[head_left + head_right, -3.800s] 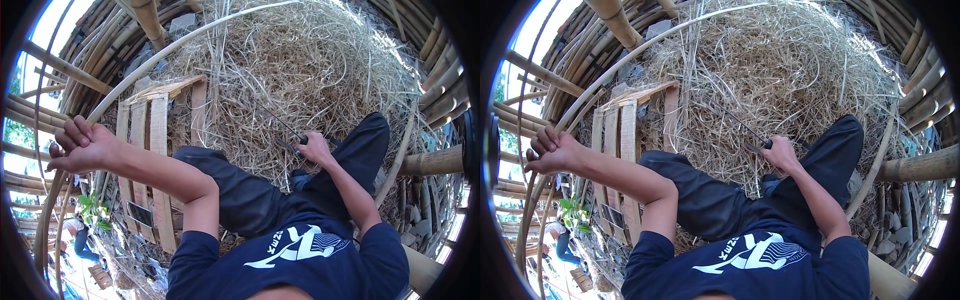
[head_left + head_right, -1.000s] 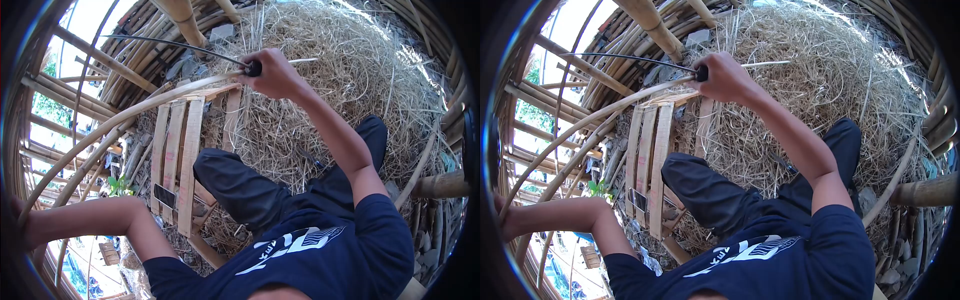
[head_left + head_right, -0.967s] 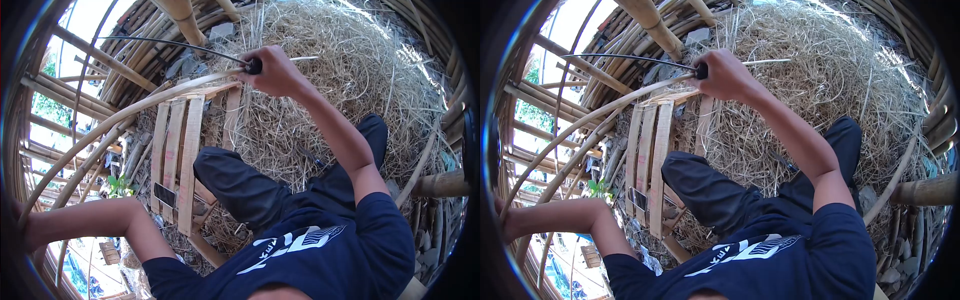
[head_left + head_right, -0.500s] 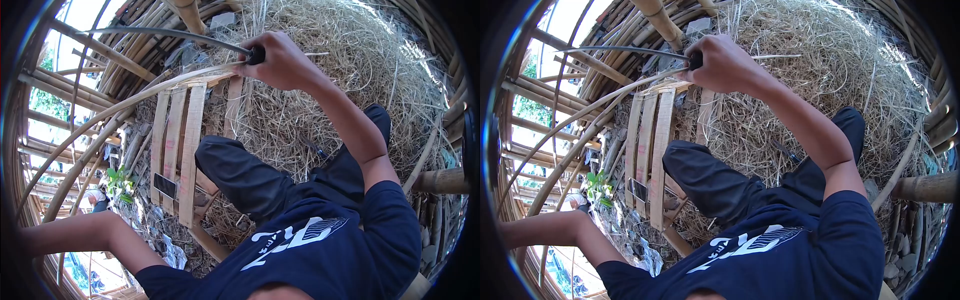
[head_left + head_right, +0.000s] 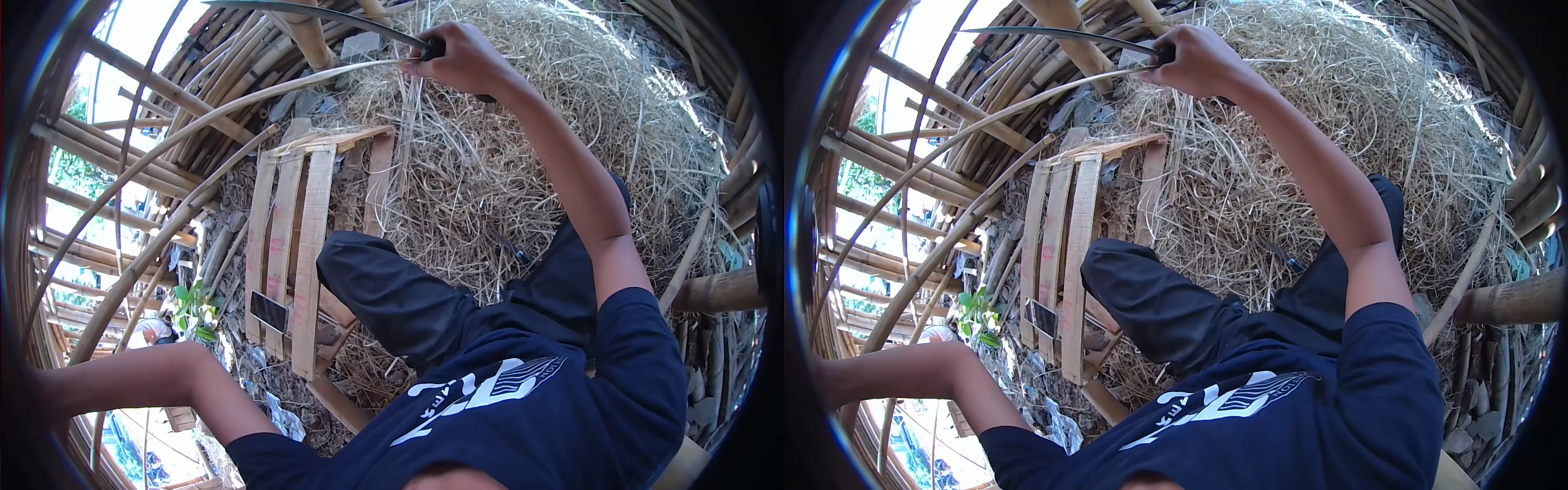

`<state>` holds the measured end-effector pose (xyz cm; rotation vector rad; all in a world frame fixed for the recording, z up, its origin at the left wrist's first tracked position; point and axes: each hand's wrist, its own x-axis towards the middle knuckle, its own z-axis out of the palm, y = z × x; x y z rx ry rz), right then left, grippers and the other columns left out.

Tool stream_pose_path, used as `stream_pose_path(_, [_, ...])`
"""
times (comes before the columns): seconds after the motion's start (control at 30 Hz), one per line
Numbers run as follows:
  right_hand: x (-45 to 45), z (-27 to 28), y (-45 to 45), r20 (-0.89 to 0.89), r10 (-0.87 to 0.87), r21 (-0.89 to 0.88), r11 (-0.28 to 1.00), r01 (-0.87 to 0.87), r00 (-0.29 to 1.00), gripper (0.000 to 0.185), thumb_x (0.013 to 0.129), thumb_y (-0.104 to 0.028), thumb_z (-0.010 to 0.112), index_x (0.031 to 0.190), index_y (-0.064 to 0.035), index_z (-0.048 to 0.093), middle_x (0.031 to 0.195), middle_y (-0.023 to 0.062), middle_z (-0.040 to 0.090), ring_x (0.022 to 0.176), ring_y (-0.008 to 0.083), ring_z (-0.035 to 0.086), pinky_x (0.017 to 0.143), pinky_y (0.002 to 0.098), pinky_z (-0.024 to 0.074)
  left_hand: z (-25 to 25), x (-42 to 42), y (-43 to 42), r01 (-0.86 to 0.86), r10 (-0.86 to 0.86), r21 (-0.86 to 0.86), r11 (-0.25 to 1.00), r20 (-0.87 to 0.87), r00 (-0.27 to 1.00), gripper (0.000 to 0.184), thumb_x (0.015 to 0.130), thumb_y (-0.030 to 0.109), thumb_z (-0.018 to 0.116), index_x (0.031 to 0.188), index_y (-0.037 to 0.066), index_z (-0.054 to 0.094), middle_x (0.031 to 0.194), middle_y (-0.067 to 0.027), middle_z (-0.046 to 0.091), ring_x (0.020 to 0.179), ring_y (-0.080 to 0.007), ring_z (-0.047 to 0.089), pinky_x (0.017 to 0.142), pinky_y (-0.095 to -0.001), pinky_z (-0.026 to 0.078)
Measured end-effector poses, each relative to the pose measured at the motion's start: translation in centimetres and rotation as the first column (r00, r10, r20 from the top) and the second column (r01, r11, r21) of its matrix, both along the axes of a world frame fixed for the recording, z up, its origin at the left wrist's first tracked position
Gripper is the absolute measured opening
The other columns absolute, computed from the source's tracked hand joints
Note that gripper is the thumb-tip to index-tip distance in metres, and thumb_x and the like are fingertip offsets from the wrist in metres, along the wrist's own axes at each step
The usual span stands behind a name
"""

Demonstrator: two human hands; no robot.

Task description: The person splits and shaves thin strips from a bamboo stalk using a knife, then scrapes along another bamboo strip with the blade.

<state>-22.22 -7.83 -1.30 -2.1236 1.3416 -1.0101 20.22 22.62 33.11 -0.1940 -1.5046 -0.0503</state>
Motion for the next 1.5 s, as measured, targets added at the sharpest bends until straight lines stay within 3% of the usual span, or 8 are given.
stream_pose_path(0.17, [-1.4, -3.3, -3.1, 0.003, -0.04, 0.104, 0.994, 0.039, 0.999, 0.03, 0.079, -0.037, 0.074, 0.08, -0.0084, 0.067, 0.062, -0.0009, 0.057, 0.052, 0.0065, 0.045, 0.048, 0.0245, 0.0321, -2.7, -4.6, -3.1, 0.308, -0.333, 0.189, 0.932, 0.118, 0.935, 0.038, 0.097, 0.026, 0.046, 0.063, 0.011, 0.041, 0.053, 0.0031, 0.039, 0.041, -0.007, 0.037, 0.043, -0.0205, 0.038])
stream_pose_path(0.2, [-1.8, -3.8, -3.1, 0.004, -0.065, 0.113, 0.992, 0.064, 0.998, 0.029, 0.079, -0.036, 0.074, 0.081, -0.008, 0.067, 0.062, -0.0008, 0.057, 0.052, 0.0071, 0.045, 0.048, 0.0245, 0.0323, -3.0, -7.1, -4.4, 0.316, -0.312, -0.027, 0.948, -0.245, 0.918, 0.039, 0.098, 0.026, 0.045, 0.063, 0.012, 0.039, 0.052, 0.004, 0.035, 0.04, -0.0066, 0.033, 0.041, -0.0208, 0.036])
stream_pose_path(0.3, [-2.9, -4.6, -3.2, -0.012, -0.124, 0.058, 0.991, 0.124, 0.992, 0.029, 0.08, -0.034, 0.074, 0.086, -0.0066, 0.069, 0.065, 0.0006, 0.057, 0.052, 0.009, 0.044, 0.049, 0.0246, 0.0329, -4.9, -6.2, -5.2, 0.322, -0.356, 0.21, 0.923, 0.15, 0.922, 0.042, 0.1, 0.029, 0.039, 0.062, 0.012, 0.038, 0.051, 0.0054, 0.029, 0.038, -0.0063, 0.027, 0.039, -0.0219, 0.032])
stream_pose_path(0.4, [-4.4, -5.1, -3.9, 0.049, -0.147, 0.187, 0.973, 0.135, 0.988, 0.04, 0.075, -0.038, 0.075, 0.099, -0.0066, 0.07, 0.085, 0.0094, 0.068, 0.078, 0.0173, 0.064, 0.077, 0.0331, 0.0502, -4.9, -7.5, -6.4, -0.286, 0.264, 0.01, 0.958, -0.416, 0.87, 0.043, 0.102, 0.031, 0.035, 0.063, 0.012, 0.039, 0.051, 0.0054, 0.028, 0.039, -0.0063, 0.025, 0.038, -0.0215, 0.031])
stream_pose_path(0.6, [-5.5, -6.1, -0.6, 0.115, -0.238, 0.025, 0.971, 0.236, 0.965, 0.045, 0.074, -0.029, 0.078, 0.112, -0.0085, 0.064, 0.08, 0.0084, 0.066, 0.07, 0.0161, 0.062, 0.073, 0.0343, 0.0513, -2.5, -1.0, -4.7, 0.082, -0.172, 0.198, 0.977, 0.498, 0.85, 0.033, 0.09, 0.034, 0.05, 0.075, 0.006, 0.057, 0.062, -0.0084, 0.052, 0.055, -0.0192, 0.056, 0.06, -0.0376, 0.052])
stream_pose_path(0.7, [-5.2, -7.8, 1.8, 0.151, -0.237, 0.132, 0.967, 0.218, 0.96, 0.041, 0.079, -0.024, 0.074, 0.113, -0.0071, 0.06, 0.077, 0.0078, 0.065, 0.062, 0.0144, 0.06, 0.065, 0.0344, 0.0526, -4.3, -5.2, -5.9, 0.219, -0.221, 0.052, 0.974, 0.037, 0.974, 0.032, 0.087, 0.028, 0.053, 0.059, 0.014, 0.049, 0.049, 0.0035, 0.045, 0.034, -0.0081, 0.035, 0.039, -0.023, 0.032])
stream_pose_path(0.97, [-3.1, -7.2, 7.3, 0.291, -0.233, 0.229, 0.959, 0.168, 0.928, 0.032, 0.083, -0.028, 0.068, 0.071, 0.0013, 0.062, 0.056, 0.0159, 0.057, 0.05, 0.0251, 0.058, 0.051, 0.0359, 0.0441, -5.6, -6.6, -6.6, 0.367, -0.389, 0.131, 0.921, 0.242, 0.889, 0.023, 0.08, 0.003, 0.047, 0.059, 0.013, 0.048, 0.048, 0.004, 0.046, 0.033, -0.0044, 0.04, 0.033, -0.0168, 0.035])
stream_pose_path(1.5, [-4.5, -9.7, 7.6, 0.326, -0.396, 0.299, 0.905, 0.303, 0.859, 0.021, 0.08, -0.011, 0.061, 0.066, 0.0039, 0.059, 0.051, 0.0121, 0.056, 0.043, 0.0184, 0.054, 0.045, 0.033, 0.0406, -6.0, -6.2, -6.2, 0.167, -0.118, -0.194, 0.967, 0.239, 0.964, 0.03, 0.086, 0.014, 0.047, 0.057, 0.01, 0.048, 0.049, -0.0027, 0.051, 0.032, -0.0099, 0.045, 0.034, -0.0171, 0.037])
